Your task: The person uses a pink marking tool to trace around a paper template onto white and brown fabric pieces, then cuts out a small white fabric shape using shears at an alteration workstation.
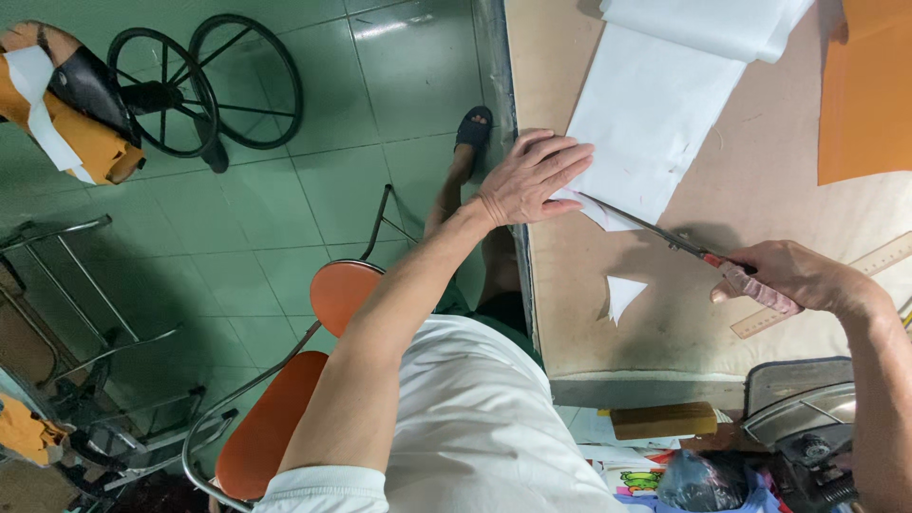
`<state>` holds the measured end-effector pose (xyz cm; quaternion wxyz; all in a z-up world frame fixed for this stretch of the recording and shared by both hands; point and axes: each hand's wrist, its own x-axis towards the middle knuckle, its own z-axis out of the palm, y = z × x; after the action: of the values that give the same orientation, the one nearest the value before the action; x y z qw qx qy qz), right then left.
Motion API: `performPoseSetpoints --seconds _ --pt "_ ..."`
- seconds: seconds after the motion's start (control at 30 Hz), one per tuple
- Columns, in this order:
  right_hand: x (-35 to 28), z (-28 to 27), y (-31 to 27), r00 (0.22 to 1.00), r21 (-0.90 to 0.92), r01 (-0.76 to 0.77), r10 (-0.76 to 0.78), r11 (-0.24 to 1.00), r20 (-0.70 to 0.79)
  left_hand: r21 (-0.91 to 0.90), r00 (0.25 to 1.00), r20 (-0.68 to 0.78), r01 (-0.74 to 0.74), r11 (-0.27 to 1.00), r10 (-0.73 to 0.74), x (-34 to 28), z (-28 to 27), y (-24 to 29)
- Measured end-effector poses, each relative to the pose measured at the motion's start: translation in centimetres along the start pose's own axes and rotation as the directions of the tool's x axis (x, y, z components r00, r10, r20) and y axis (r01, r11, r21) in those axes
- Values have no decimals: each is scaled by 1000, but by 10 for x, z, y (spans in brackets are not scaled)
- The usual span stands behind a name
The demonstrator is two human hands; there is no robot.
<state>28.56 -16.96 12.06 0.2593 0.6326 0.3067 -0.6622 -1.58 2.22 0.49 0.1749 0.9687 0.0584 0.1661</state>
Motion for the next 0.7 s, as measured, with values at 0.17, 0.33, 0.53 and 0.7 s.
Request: performPoseSetpoints --seconds 0.17,0.33,0.53,0.7 --pt "16 5 10 997 -91 47 -53 995 -61 2 1000 23 5 1000 -5 -1 1 0" --pt "4 -1 -8 998 -115 -41 34 992 -61 8 1000 -2 -4 1000 4 -1 0 0" --pt "-3 -5 -1 1000 67 -18 18 998 0 -152 995 -98 -20 988 5 1 -9 0" --pt "0 -7 -4 999 -89 50 -51 995 -5 -205 958 -31 272 940 -284 13 -13 -25"
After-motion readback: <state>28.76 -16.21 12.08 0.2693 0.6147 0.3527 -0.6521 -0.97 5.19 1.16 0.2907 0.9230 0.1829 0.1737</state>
